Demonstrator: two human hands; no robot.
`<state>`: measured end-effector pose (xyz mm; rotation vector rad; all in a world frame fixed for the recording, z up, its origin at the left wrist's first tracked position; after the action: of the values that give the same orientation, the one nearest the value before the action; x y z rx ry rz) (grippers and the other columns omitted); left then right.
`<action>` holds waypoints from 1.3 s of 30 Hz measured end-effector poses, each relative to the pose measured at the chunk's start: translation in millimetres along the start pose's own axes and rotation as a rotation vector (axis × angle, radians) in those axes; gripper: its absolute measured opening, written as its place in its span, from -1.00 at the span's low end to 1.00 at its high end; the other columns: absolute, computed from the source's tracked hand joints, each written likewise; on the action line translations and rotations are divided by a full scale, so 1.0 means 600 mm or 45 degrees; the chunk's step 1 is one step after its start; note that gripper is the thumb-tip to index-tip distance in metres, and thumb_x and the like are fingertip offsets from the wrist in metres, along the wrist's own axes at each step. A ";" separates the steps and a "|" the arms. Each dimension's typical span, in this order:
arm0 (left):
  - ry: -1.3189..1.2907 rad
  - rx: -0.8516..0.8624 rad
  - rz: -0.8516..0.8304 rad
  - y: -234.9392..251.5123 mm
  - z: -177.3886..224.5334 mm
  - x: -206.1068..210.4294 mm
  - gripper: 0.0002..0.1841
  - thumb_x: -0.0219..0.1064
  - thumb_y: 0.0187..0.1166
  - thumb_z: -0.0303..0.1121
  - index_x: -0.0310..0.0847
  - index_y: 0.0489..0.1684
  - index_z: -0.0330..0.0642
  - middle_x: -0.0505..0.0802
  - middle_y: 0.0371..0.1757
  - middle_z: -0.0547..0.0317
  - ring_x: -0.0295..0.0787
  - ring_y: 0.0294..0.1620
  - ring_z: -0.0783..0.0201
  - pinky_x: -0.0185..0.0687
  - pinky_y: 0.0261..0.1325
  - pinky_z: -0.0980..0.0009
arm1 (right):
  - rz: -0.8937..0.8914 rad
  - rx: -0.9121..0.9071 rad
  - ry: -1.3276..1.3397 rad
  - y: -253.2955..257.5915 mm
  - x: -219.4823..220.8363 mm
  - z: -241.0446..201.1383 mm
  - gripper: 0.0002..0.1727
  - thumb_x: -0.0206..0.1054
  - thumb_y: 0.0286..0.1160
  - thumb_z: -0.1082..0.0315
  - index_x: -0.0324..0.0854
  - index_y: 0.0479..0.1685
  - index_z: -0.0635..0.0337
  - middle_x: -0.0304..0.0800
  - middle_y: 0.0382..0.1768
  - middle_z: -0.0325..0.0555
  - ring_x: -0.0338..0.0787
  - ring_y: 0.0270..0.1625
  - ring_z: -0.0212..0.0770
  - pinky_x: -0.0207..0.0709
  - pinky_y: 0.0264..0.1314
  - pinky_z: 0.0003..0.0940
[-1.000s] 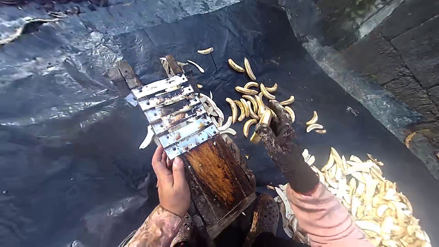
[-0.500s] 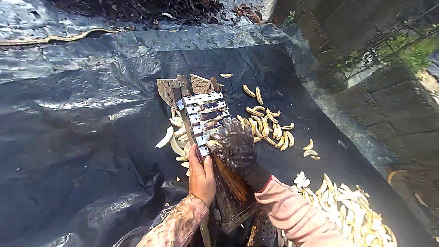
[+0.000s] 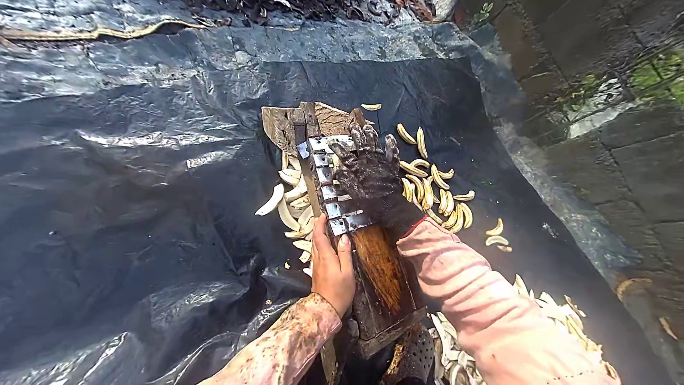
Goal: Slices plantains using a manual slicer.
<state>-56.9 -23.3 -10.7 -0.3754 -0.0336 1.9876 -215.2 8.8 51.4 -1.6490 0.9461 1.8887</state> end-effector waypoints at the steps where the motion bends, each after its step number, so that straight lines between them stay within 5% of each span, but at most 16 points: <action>1: -0.003 -0.011 -0.007 0.000 -0.001 0.003 -0.29 -0.11 0.79 -0.10 -0.10 0.85 -0.34 0.35 0.73 -0.35 0.28 0.77 -0.03 0.17 0.78 0.12 | 0.095 0.041 0.012 0.010 0.033 0.013 -0.42 -0.14 0.79 -0.09 0.48 0.67 -0.27 0.33 0.73 0.12 0.17 0.83 0.22 -0.40 0.83 0.40; 4: -0.039 -0.005 -0.005 0.003 -0.004 0.003 -0.30 -0.09 0.79 -0.12 -0.13 0.86 -0.32 0.36 0.73 -0.31 0.29 0.76 0.04 0.19 0.78 0.17 | -0.104 0.367 0.070 0.052 0.061 0.019 -0.29 -0.19 0.79 -0.16 0.00 0.91 -0.23 -0.05 0.89 0.01 -0.12 0.92 0.12 -0.39 0.81 0.40; 7: -0.063 0.018 0.020 0.001 -0.004 0.002 -0.31 -0.08 0.79 -0.15 -0.11 0.83 -0.35 0.42 0.69 -0.32 0.38 0.72 0.15 0.28 0.73 0.26 | 0.013 0.536 0.026 0.091 0.096 0.029 -0.21 -0.23 0.76 -0.18 -0.17 0.94 -0.09 -0.09 0.90 0.02 -0.11 0.92 0.06 -0.35 0.81 0.45; 13: -0.113 0.095 0.033 0.004 0.006 0.000 -0.26 -0.07 0.75 -0.13 -0.15 0.77 -0.54 0.39 0.66 -0.39 0.44 0.63 0.33 0.36 0.63 0.48 | -0.111 0.760 0.347 0.170 0.083 0.029 0.03 -0.13 0.56 -0.49 -0.31 0.95 -0.14 -0.25 0.92 0.07 -0.25 0.94 0.05 -0.53 0.85 0.39; 15: -0.150 0.113 0.026 0.008 0.008 0.000 -0.24 -0.04 0.73 -0.14 -0.20 0.75 -0.56 0.36 0.67 -0.39 0.41 0.64 0.38 0.34 0.63 0.52 | -0.138 0.742 0.517 0.202 0.089 0.043 -0.03 -0.04 0.61 -0.39 -0.28 0.95 -0.20 -0.07 0.90 -0.04 -0.09 0.92 -0.02 -0.37 0.86 0.34; 17: -0.161 0.136 0.013 0.007 0.003 -0.006 -0.21 -0.03 0.73 -0.12 -0.25 0.74 -0.59 0.36 0.67 -0.38 0.42 0.63 0.41 0.36 0.62 0.54 | -0.129 0.673 0.829 0.228 0.076 0.073 -0.10 0.12 0.71 -0.10 -0.25 0.95 -0.06 0.18 0.82 -0.02 0.20 0.83 -0.07 -0.01 0.82 0.17; 19: -0.169 0.167 0.001 0.007 0.000 -0.012 -0.23 -0.03 0.74 -0.16 -0.29 0.71 -0.64 0.37 0.65 -0.37 0.43 0.63 0.44 0.38 0.62 0.56 | -0.009 0.637 1.248 0.227 0.064 0.129 -0.21 0.04 0.83 0.21 -0.30 0.93 0.14 0.07 0.85 0.10 0.19 0.84 -0.06 0.08 0.84 -0.02; 21: -0.166 0.162 0.011 0.005 0.002 -0.011 -0.25 -0.04 0.73 -0.22 -0.30 0.69 -0.65 0.39 0.63 -0.33 0.45 0.60 0.49 0.39 0.60 0.59 | 0.132 0.786 1.387 0.171 0.092 0.208 -0.34 -0.09 0.88 0.33 -0.18 0.91 0.20 0.12 0.83 0.11 0.24 0.82 -0.05 0.09 0.84 -0.11; 23: -0.153 0.154 0.026 0.005 0.005 -0.011 -0.26 -0.04 0.73 -0.22 -0.30 0.69 -0.64 0.40 0.64 -0.28 0.44 0.60 0.51 0.39 0.60 0.60 | 0.068 1.037 1.077 0.072 0.179 0.289 -0.40 -0.10 0.86 0.32 0.03 0.87 0.14 0.29 0.76 0.09 0.35 0.76 0.00 0.18 0.78 -0.04; 26: -0.181 0.168 0.032 0.005 0.004 -0.013 -0.29 -0.03 0.75 -0.25 -0.26 0.68 -0.62 0.44 0.63 -0.17 0.45 0.60 0.48 0.41 0.61 0.55 | -0.515 1.283 0.514 -0.129 0.359 0.359 -0.36 0.03 0.77 0.12 0.12 0.86 -0.19 0.30 0.71 0.24 0.26 0.77 0.25 0.16 0.71 0.26; 29: -0.137 0.165 0.026 0.006 0.011 -0.009 -0.29 -0.04 0.75 -0.25 -0.29 0.68 -0.62 0.47 0.60 -0.08 0.47 0.56 0.56 0.42 0.60 0.58 | -0.905 1.284 0.358 -0.314 0.470 0.354 -0.22 0.30 0.58 0.07 0.16 0.84 -0.12 0.11 0.77 0.37 0.13 0.76 0.49 0.13 0.58 0.56; 31: -0.138 0.168 0.019 0.007 0.012 -0.007 -0.30 -0.05 0.75 -0.26 -0.30 0.68 -0.60 0.48 0.59 -0.05 0.48 0.55 0.56 0.43 0.59 0.57 | -0.925 1.291 0.302 -0.359 0.455 0.344 -0.30 0.28 0.62 0.18 0.23 0.81 -0.19 -0.06 0.84 0.29 0.14 0.78 0.40 0.16 0.65 0.41; 33: -0.161 0.191 0.015 0.007 0.012 -0.007 -0.32 -0.05 0.75 -0.26 -0.28 0.67 -0.57 0.54 0.54 0.03 0.52 0.51 0.56 0.47 0.56 0.56 | -0.824 1.309 0.305 -0.372 0.437 0.353 -0.49 0.15 0.72 0.29 0.45 0.66 -0.07 0.18 0.78 0.21 0.35 0.72 0.27 0.30 0.64 0.27; 36: -0.165 0.178 0.027 0.008 0.013 -0.003 -0.30 -0.03 0.74 -0.24 -0.25 0.68 -0.60 0.56 0.52 -0.06 0.57 0.46 0.56 0.51 0.51 0.58 | -0.674 1.365 0.466 -0.369 0.378 0.385 -0.56 0.08 0.79 0.27 0.56 0.56 0.02 0.40 0.66 0.20 0.38 0.71 0.20 0.26 0.70 0.18; 39: -0.139 0.119 0.061 0.005 0.012 0.000 -0.26 -0.02 0.73 -0.19 -0.20 0.72 -0.60 0.49 0.58 -0.26 0.54 0.52 0.46 0.46 0.54 0.55 | -0.193 1.128 0.686 -0.330 0.204 0.352 -0.59 0.11 0.79 0.31 0.59 0.52 0.16 0.51 0.57 0.28 0.47 0.64 0.24 0.27 0.67 0.21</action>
<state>-61.3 -23.6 -4.4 -0.2087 -0.0007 2.0476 -233.6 285.1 -98.1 -1.5677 1.5169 0.6990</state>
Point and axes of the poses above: each hand's wrist, its own y-axis towards the middle knuckle, its own x-axis out of the palm, z = x × y, the point moved 6 cm from there along y, towards the middle knuckle
